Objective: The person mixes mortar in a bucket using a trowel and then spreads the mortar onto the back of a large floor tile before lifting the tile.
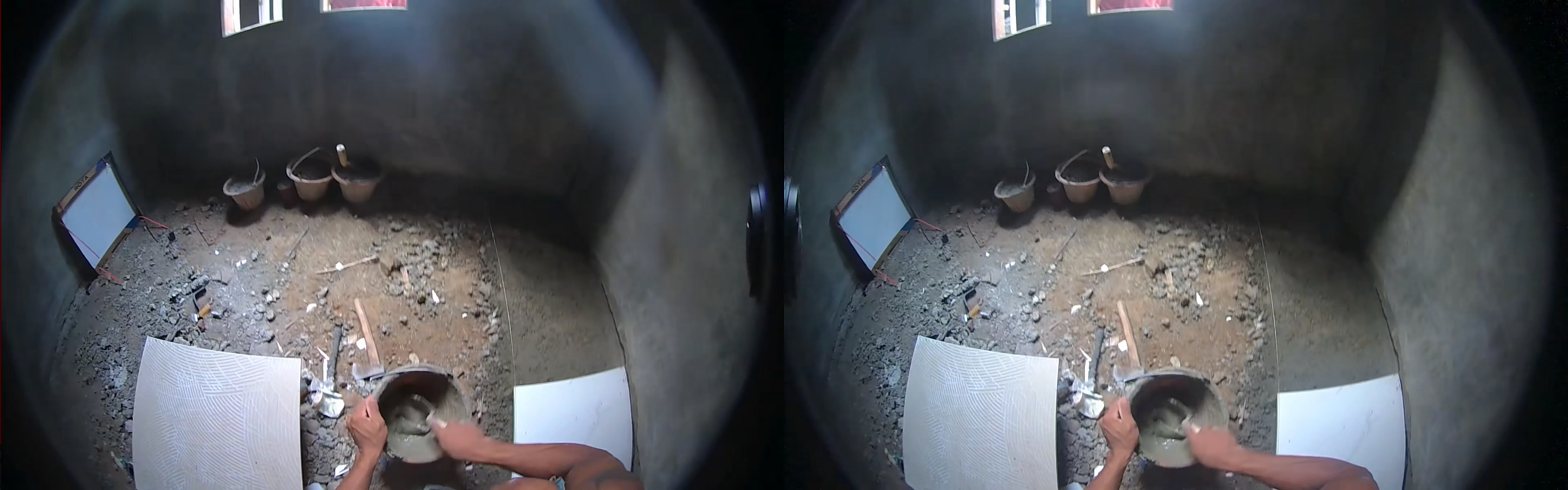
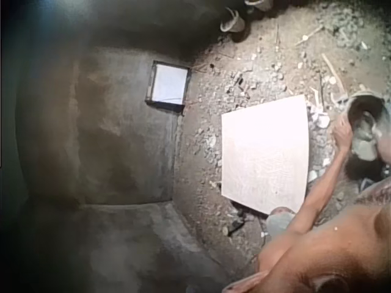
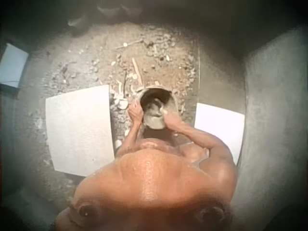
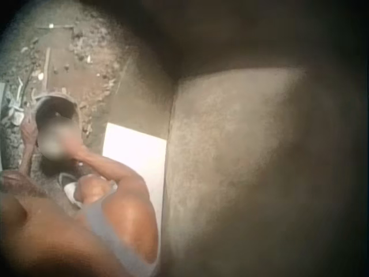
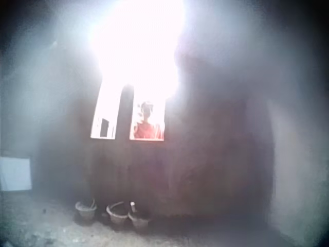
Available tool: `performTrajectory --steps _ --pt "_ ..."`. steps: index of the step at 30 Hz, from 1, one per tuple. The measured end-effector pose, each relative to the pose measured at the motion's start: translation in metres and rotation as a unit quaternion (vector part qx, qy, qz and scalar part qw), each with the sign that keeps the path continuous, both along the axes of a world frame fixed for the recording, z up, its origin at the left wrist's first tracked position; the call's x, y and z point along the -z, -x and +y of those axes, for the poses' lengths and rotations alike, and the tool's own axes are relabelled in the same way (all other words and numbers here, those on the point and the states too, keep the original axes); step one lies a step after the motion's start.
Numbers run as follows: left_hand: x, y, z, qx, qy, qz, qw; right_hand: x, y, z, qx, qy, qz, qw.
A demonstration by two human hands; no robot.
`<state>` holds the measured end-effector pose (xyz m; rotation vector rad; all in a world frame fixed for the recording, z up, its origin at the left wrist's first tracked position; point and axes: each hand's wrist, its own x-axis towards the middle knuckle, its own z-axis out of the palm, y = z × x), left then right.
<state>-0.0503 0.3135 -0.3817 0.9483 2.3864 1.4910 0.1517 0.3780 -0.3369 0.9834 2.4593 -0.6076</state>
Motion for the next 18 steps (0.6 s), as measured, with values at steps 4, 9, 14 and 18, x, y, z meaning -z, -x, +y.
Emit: performTrajectory --steps 4,9,14,18 --pt "0.007 0.006 -0.005 -0.006 -0.007 -0.028 1.000 -0.030 0.011 0.000 -0.047 0.036 0.005 0.998" --pt "0.003 0.009 0.001 -0.014 0.006 -0.042 0.999 -0.068 0.008 0.035 -0.017 0.034 -0.037 0.999" --pt "0.002 0.005 0.008 -0.006 -0.031 -0.012 0.999 -0.017 0.004 0.041 -0.046 -0.017 -0.022 0.999" --pt "0.002 0.003 0.004 -0.020 -0.009 -0.045 0.999 -0.021 0.011 0.031 -0.056 0.041 -0.040 0.997"
